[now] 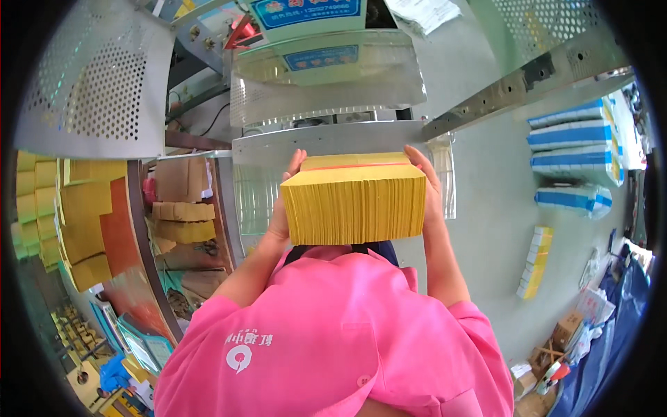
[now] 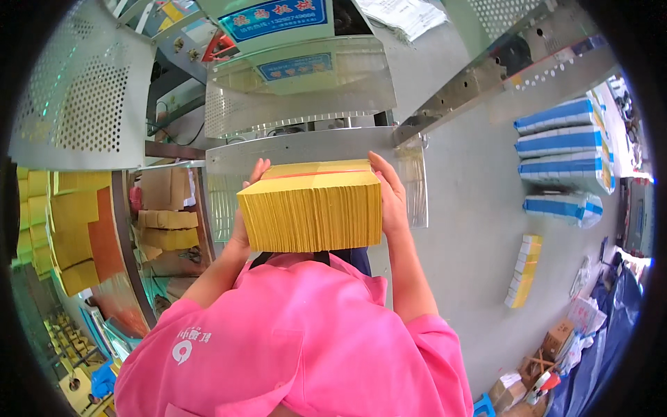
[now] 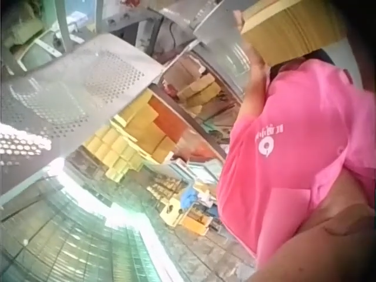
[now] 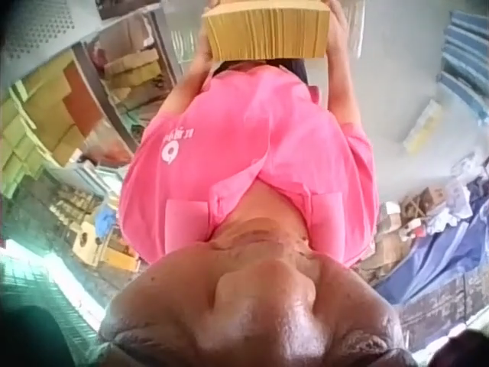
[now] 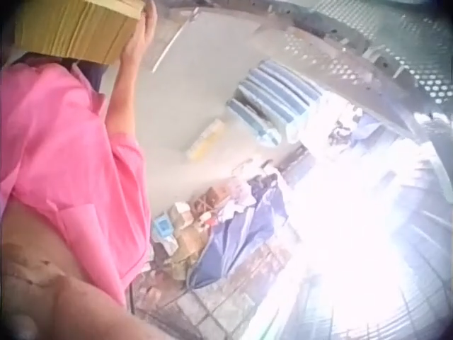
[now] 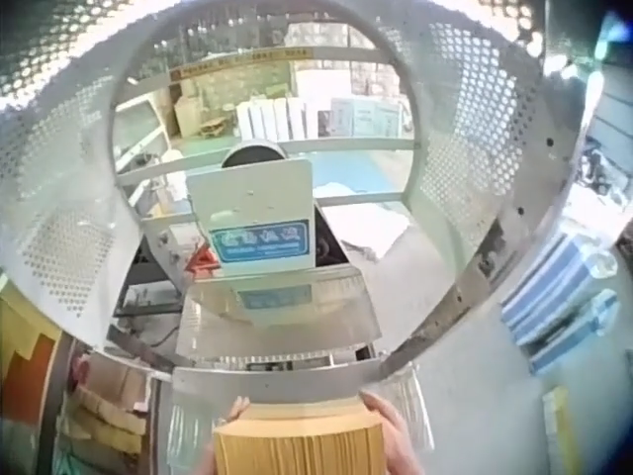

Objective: Weighing paper sheets and bundling stacks with a strap machine in a paper mill.

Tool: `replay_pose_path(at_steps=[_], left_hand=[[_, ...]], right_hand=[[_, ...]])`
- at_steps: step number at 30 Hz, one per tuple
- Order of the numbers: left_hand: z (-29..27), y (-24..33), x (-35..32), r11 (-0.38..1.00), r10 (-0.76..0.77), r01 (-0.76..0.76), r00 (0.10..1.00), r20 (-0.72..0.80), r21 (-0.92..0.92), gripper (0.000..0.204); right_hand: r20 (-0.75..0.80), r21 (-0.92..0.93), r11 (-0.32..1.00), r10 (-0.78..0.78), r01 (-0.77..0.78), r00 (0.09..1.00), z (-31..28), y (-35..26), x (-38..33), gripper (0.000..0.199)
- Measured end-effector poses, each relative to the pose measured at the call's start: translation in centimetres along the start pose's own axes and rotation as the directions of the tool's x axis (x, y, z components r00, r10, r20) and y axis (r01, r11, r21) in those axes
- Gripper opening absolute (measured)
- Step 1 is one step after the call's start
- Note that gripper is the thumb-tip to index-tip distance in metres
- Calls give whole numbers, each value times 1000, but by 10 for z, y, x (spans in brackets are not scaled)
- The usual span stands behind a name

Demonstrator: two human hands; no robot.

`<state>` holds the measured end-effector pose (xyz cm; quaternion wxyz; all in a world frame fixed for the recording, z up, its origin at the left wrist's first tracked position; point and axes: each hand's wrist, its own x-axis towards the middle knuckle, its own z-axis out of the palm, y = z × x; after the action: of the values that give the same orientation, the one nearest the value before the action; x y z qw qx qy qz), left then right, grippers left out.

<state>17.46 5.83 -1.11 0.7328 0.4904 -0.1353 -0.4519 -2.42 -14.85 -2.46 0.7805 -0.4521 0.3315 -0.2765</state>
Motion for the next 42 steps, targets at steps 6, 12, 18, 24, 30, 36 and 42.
replay_pose_path(at_steps=[6, 12, 18, 24, 30, 36, 42], left_hand=[[-23, -44, 29, 991, 113, -105, 988, -104, 80, 54], [8, -59, 38, 982, -96, 97, 995, -17, 165, 52], [80, -82, 4, 950, -227, 203, 971, 75, 239, 50], [205, -166, -56, 870, -431, 334, 873, 230, 361, 48], [385, -287, -135, 758, -628, 406, 667, 402, 511, 46], [542, -378, -216, 653, -736, 329, 486, 471, 682, 45], [675, -479, -258, 373, -905, 500, 383, 186, 782, 45]], right_hand=[[7, 14, 994, -109, 109, 994, -6, 25, 24, 38], [21, 71, 964, -257, 255, 966, -7, 58, 50, 37], [-127, 111, 963, -233, 247, 964, -62, 42, -38, 38], [-538, 299, 902, -111, 313, 835, -214, 32, -215, 35], [-766, 452, 815, 148, 362, 625, -373, 22, -386, 35], [-861, 469, 665, 196, 582, 470, -471, 6, -520, 40], [-953, 295, 644, 149, 706, 263, -568, 14, -597, 34]])
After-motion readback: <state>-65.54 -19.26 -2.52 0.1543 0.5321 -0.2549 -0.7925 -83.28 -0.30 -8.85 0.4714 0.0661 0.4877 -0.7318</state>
